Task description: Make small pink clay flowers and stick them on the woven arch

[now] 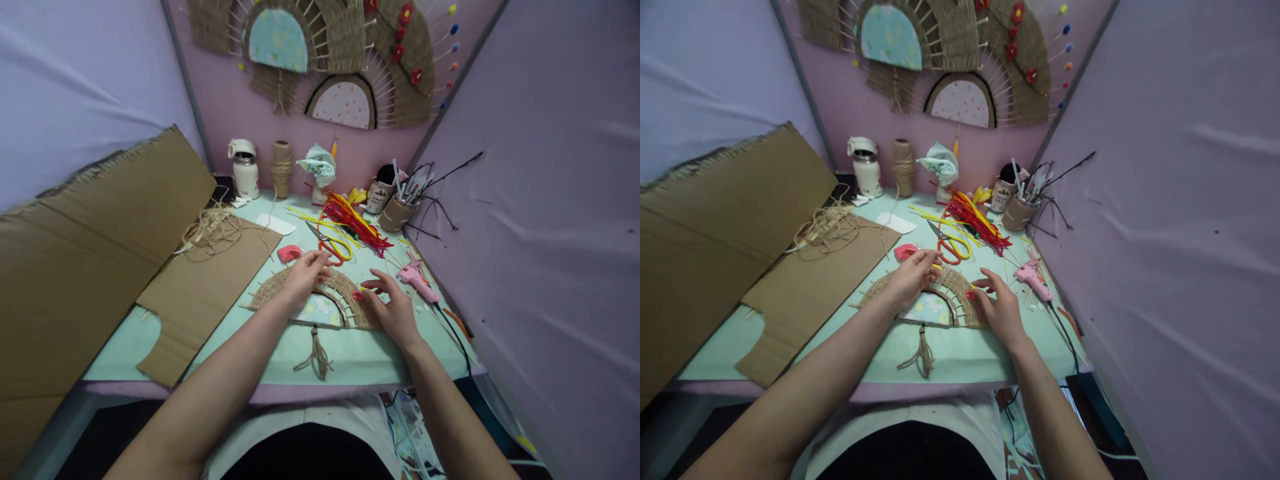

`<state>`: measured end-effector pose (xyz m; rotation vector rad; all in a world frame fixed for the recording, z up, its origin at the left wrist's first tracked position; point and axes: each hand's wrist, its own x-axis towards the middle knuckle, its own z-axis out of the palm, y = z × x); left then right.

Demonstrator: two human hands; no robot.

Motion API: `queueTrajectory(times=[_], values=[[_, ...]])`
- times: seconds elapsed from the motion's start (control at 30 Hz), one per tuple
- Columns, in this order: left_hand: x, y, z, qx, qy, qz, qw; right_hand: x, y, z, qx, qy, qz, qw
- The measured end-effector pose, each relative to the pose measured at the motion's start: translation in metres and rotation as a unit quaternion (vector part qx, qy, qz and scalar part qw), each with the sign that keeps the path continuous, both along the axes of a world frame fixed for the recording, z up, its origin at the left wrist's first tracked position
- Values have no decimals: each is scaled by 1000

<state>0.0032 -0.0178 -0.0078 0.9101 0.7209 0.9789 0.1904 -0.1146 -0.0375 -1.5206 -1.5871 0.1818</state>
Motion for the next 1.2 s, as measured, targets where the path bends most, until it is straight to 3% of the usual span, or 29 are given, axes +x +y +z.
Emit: queueTrajectory(times=[0.17, 0.5, 1.2], values=[[-1, -1, 5, -9, 1, 7, 1000, 2, -4, -19, -6, -101, -4, 995], [-2, -1, 7, -22, -11, 11, 1000, 2, -4, -20, 21, -227, 2, 974], [-3, 1, 6, -28, -19, 7, 999, 1, -6, -14, 16, -244, 17, 969]])
